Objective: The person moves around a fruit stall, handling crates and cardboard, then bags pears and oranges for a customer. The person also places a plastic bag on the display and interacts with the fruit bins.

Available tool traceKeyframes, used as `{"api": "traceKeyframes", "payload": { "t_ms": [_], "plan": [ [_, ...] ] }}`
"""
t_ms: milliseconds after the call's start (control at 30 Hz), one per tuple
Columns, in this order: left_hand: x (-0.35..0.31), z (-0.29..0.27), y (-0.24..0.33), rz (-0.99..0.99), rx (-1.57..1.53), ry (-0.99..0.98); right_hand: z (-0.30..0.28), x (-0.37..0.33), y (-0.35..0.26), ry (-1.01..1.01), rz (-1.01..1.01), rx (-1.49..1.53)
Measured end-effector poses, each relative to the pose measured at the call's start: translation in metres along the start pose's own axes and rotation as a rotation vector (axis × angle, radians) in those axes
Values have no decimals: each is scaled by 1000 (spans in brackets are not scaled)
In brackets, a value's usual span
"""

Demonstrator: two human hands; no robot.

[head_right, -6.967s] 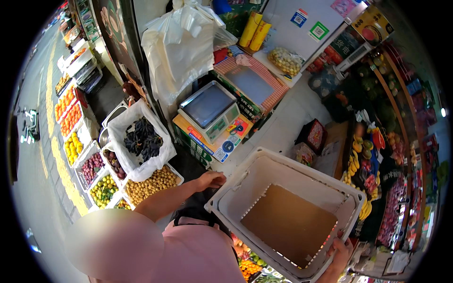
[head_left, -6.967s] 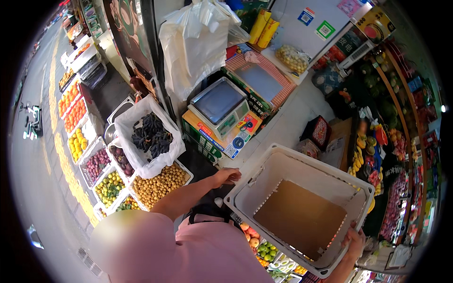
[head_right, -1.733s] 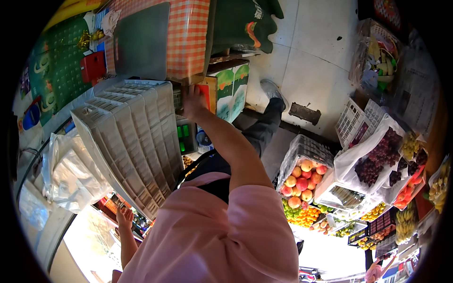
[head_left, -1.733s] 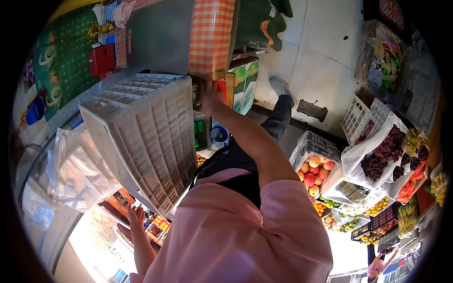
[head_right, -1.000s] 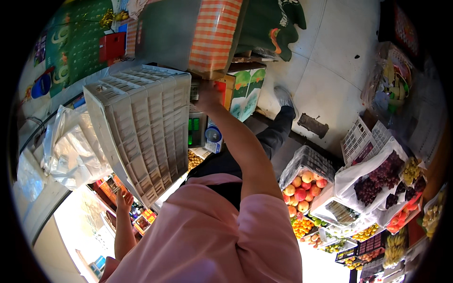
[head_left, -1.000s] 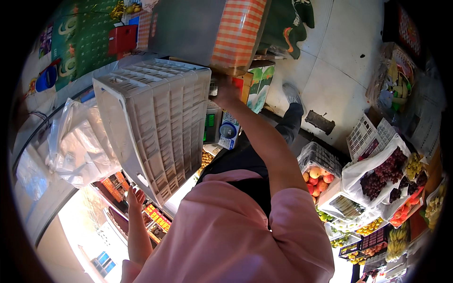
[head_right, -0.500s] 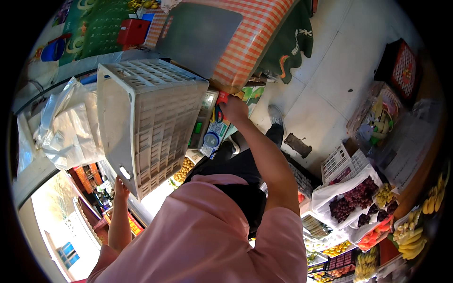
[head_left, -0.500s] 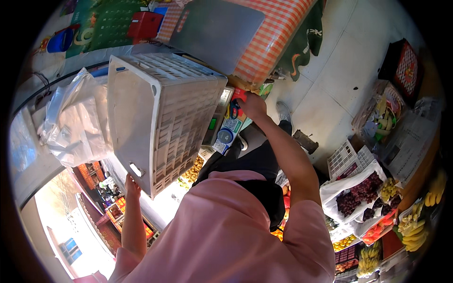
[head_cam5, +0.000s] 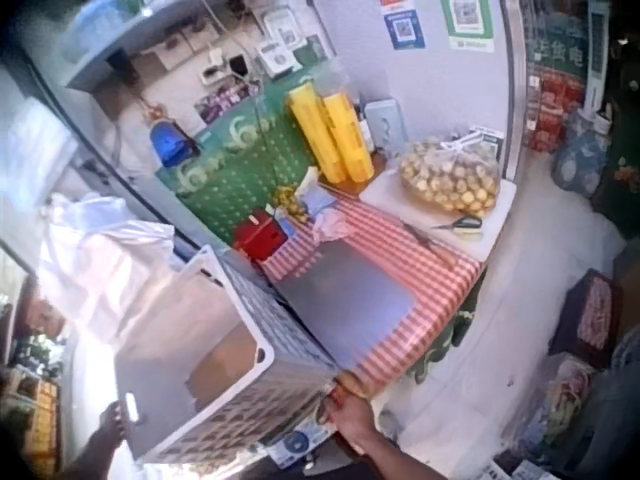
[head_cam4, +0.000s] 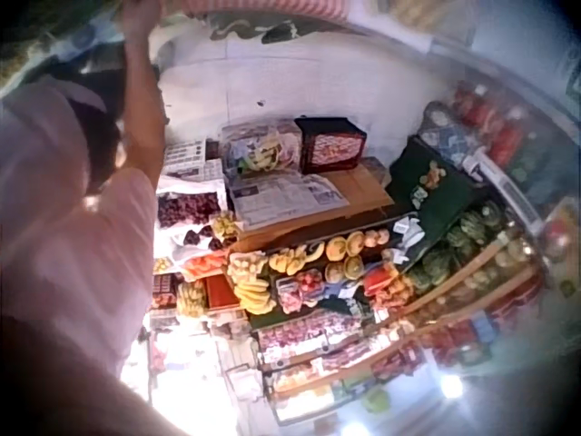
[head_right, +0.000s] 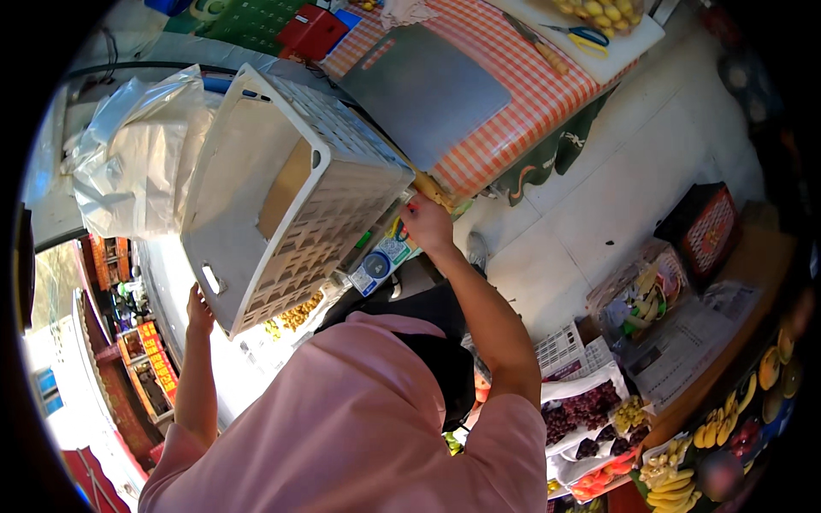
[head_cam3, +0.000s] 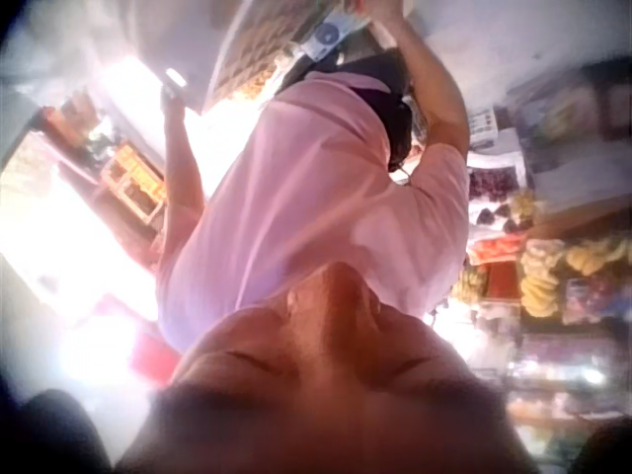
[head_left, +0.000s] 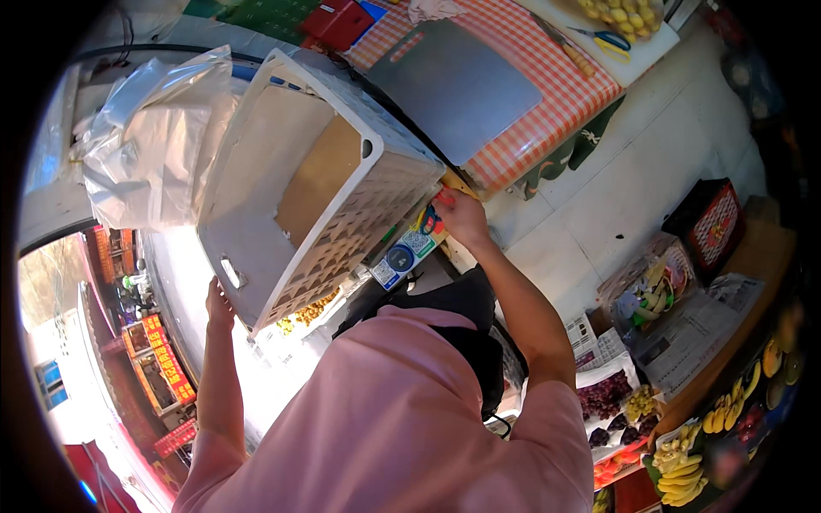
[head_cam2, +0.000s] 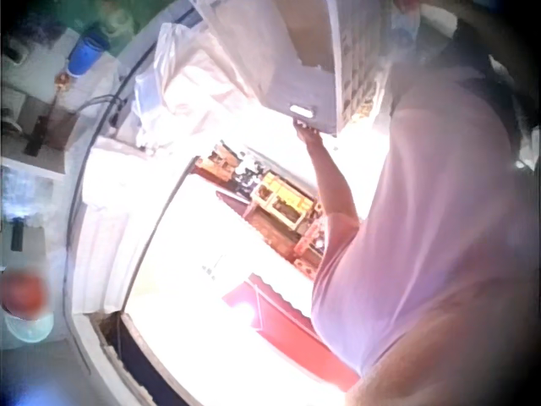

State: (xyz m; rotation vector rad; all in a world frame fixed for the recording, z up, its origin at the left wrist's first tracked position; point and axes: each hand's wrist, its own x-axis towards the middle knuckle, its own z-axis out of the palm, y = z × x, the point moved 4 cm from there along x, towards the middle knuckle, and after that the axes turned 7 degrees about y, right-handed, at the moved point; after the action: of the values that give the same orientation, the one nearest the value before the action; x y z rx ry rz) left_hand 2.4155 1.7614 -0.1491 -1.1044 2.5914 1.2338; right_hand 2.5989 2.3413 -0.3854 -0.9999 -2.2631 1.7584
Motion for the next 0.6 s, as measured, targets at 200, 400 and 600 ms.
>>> {"api": "traceKeyframes", "payload": {
  "t_ms": [200, 400, 600],
  "plan": [
    [-13, -6, -1, 15, -23, -8, -38, 16, -80, 336, -122, 223],
    [-17, -8, -5, 17, -55, -39, -75, 42, -112, 437, -65, 399],
    [-10, -28, -8, 7, -68, 43, -94, 50, -124, 434, -84, 415]
  ]
}}
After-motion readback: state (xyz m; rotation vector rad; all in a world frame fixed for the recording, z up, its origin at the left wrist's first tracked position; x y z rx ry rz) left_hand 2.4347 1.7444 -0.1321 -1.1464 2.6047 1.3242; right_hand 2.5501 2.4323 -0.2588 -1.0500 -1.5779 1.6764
